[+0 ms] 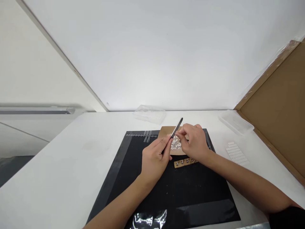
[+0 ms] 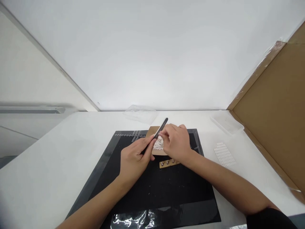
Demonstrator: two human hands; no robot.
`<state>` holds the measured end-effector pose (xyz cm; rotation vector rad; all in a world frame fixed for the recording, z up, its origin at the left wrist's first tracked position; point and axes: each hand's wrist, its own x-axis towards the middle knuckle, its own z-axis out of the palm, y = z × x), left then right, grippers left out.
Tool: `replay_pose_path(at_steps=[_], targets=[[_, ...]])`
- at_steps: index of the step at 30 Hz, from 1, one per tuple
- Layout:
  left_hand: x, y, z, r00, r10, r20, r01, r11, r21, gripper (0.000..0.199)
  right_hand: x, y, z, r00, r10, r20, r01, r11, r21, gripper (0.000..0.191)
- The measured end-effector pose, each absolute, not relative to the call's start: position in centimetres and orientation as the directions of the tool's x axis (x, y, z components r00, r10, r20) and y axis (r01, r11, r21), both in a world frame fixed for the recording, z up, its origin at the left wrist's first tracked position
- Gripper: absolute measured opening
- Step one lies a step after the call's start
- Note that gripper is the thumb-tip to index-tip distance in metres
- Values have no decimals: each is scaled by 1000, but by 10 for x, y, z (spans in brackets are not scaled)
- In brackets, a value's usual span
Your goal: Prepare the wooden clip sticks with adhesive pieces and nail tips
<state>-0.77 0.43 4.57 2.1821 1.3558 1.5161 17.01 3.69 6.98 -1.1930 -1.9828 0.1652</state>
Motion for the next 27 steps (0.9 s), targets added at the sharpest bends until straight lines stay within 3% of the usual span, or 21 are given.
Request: replay_pose_path(at_steps=[6, 9, 13, 16, 20, 23, 27], targets=[[-7, 3, 47, 93, 719, 689, 581, -601, 549, 22, 171, 39, 70, -259, 772, 580, 676, 574, -462, 22], [-6, 2, 47, 87, 716, 692, 581, -601, 549, 21, 170, 37, 72, -172, 786, 594, 697, 523, -491, 22], [-7, 3, 47, 107, 723, 683, 584, -602, 545, 21, 167, 34, 73, -253, 786, 565, 654, 569, -499, 21], [-6, 3, 47, 105, 717, 689, 593, -601, 535, 21, 168, 34, 74, -136, 798, 587, 700, 496, -513, 23], [-5, 3, 44, 120, 717, 686, 588, -608, 533, 21, 169, 36, 74, -255, 782, 569, 647, 575, -500, 19], [-4, 2, 43, 117, 737, 665, 579, -595, 557, 20, 168, 36, 73, -152, 784, 601, 710, 510, -486, 23], [-3, -1, 45, 152, 748, 646, 555, -605, 570, 20, 170, 31, 80, -214, 789, 576, 683, 542, -490, 21]])
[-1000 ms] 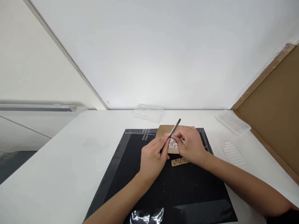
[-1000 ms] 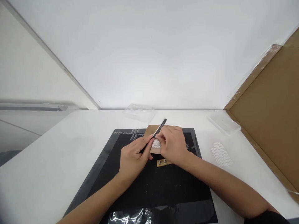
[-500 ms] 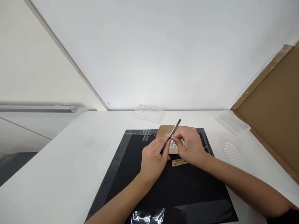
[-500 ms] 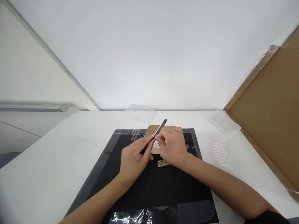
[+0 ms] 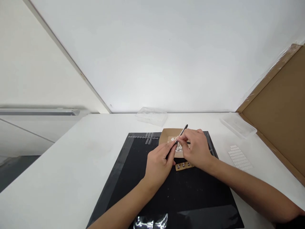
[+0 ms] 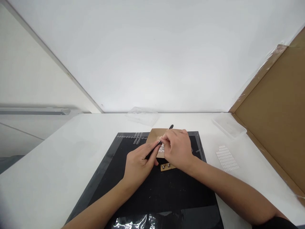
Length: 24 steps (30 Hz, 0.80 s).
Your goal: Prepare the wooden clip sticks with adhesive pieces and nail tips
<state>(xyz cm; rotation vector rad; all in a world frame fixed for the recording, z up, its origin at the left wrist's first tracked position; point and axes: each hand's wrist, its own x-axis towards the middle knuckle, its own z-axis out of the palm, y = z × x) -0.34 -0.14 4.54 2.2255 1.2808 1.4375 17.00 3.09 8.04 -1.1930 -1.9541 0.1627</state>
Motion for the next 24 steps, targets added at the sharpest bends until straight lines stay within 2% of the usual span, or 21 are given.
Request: replay_pose_path(at_steps=[7, 9, 11, 15, 17, 21, 24], targets=[[-7, 3, 50, 41, 759, 650, 578, -549, 604, 18, 184, 29, 105, -131, 772, 622, 745, 490, -452, 22], [-7, 5, 49, 24, 757, 653, 581, -542, 607, 17, 186, 32, 105, -110, 792, 600, 726, 477, -496, 21], [-8, 6, 48, 13, 746, 666, 585, -546, 600, 17, 187, 34, 103, -81, 829, 553, 657, 462, -596, 18], [-10, 8, 47, -5, 716, 698, 598, -557, 575, 16, 194, 41, 105, -16, 922, 386, 298, 373, -878, 25], [-11, 9, 45, -4, 713, 701, 609, -555, 567, 17, 198, 44, 109, -34, 960, 279, 78, 281, -957, 33], [-11, 11, 42, 10, 704, 710, 635, -553, 539, 17, 203, 45, 117, -138, 983, 124, -253, 86, -964, 39], [-11, 11, 41, 16, 692, 722, 641, -561, 523, 16, 204, 44, 121, -228, 972, 58, -376, -33, -926, 38]])
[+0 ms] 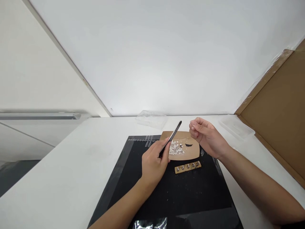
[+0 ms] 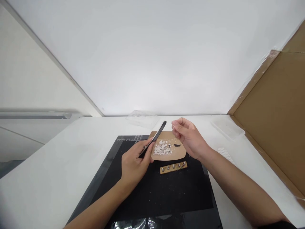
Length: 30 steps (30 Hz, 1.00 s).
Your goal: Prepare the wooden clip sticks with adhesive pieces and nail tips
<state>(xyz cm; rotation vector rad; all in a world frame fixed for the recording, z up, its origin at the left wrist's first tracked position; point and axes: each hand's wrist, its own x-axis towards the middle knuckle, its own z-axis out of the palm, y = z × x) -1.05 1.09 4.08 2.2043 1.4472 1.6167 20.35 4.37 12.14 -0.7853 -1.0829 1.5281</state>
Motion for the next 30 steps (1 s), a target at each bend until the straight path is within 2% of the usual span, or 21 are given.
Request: replay_pose_path(at_steps=[8, 19, 22, 25, 28, 30], targets=[[-10, 11, 43, 32, 675, 738, 633, -585, 507, 15, 202, 43, 120, -472, 881, -37, -340, -221, -914, 38], [-9, 10, 41, 50, 678, 734, 608, -604, 516, 17, 199, 39, 120, -563, 826, 20, -426, -270, -864, 39], [-10, 9, 41, 44, 680, 732, 608, -599, 521, 17, 198, 39, 119, -571, 820, 46, -385, -218, -897, 41], [-10, 9, 42, 33, 686, 727, 615, -588, 526, 16, 197, 38, 114, -519, 849, 96, -262, -52, -964, 40], [-9, 8, 42, 22, 702, 712, 606, -575, 549, 16, 193, 35, 107, -364, 917, 160, 17, 179, -984, 37], [-9, 7, 42, 14, 724, 689, 587, -564, 581, 17, 190, 32, 102, -287, 932, 220, 233, 291, -928, 34]])
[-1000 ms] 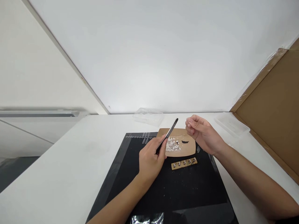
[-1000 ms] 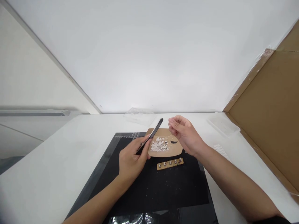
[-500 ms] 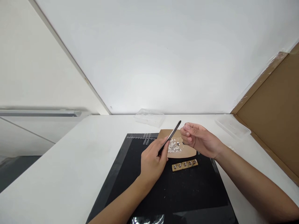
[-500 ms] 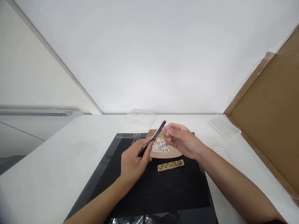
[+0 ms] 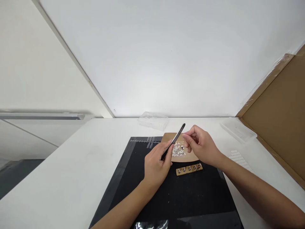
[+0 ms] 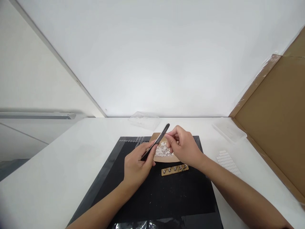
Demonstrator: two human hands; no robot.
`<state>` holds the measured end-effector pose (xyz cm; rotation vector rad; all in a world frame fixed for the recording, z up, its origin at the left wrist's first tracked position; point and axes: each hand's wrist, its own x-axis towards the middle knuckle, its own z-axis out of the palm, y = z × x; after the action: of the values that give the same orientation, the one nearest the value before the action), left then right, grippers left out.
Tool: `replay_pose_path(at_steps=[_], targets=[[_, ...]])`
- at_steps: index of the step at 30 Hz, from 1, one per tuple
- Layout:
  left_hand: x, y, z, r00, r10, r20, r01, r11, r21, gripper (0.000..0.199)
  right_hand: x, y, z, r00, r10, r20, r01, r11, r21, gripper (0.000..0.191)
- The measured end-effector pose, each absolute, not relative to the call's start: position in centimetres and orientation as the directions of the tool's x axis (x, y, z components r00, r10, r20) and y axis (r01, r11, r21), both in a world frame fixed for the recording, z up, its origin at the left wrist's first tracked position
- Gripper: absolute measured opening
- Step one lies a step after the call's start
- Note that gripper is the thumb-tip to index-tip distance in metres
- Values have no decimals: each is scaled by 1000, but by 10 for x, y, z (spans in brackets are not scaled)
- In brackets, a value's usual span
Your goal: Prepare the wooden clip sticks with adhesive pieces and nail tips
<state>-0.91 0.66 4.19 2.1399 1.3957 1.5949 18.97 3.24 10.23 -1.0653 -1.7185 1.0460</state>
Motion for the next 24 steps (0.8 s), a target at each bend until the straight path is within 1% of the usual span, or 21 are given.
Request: replay_pose_path(at_steps=[3, 5, 8, 11, 16, 20, 24], targets=[[-8, 5, 42, 19, 747, 665, 560, -559, 611, 17, 186, 29, 98, -300, 899, 318, 504, 432, -748, 24], [-7, 3, 42, 30, 750, 660, 550, -564, 616, 18, 185, 29, 96, -320, 876, 362, 614, 482, -625, 16], [-6, 2, 41, 34, 760, 649, 544, -559, 626, 18, 186, 32, 91, -346, 846, 406, 694, 522, -496, 12], [-5, 2, 40, 28, 758, 651, 551, -555, 623, 16, 187, 34, 84, -364, 820, 442, 739, 543, -400, 15], [-5, 0, 40, 24, 757, 653, 558, -552, 620, 15, 186, 32, 81, -415, 787, 456, 758, 577, -305, 20], [-6, -2, 43, 27, 766, 642, 564, -541, 623, 15, 187, 30, 85, -412, 777, 476, 760, 581, -290, 20], [-6, -2, 44, 8, 771, 637, 551, -535, 640, 16, 188, 35, 83, -355, 793, 495, 787, 539, -300, 21]])
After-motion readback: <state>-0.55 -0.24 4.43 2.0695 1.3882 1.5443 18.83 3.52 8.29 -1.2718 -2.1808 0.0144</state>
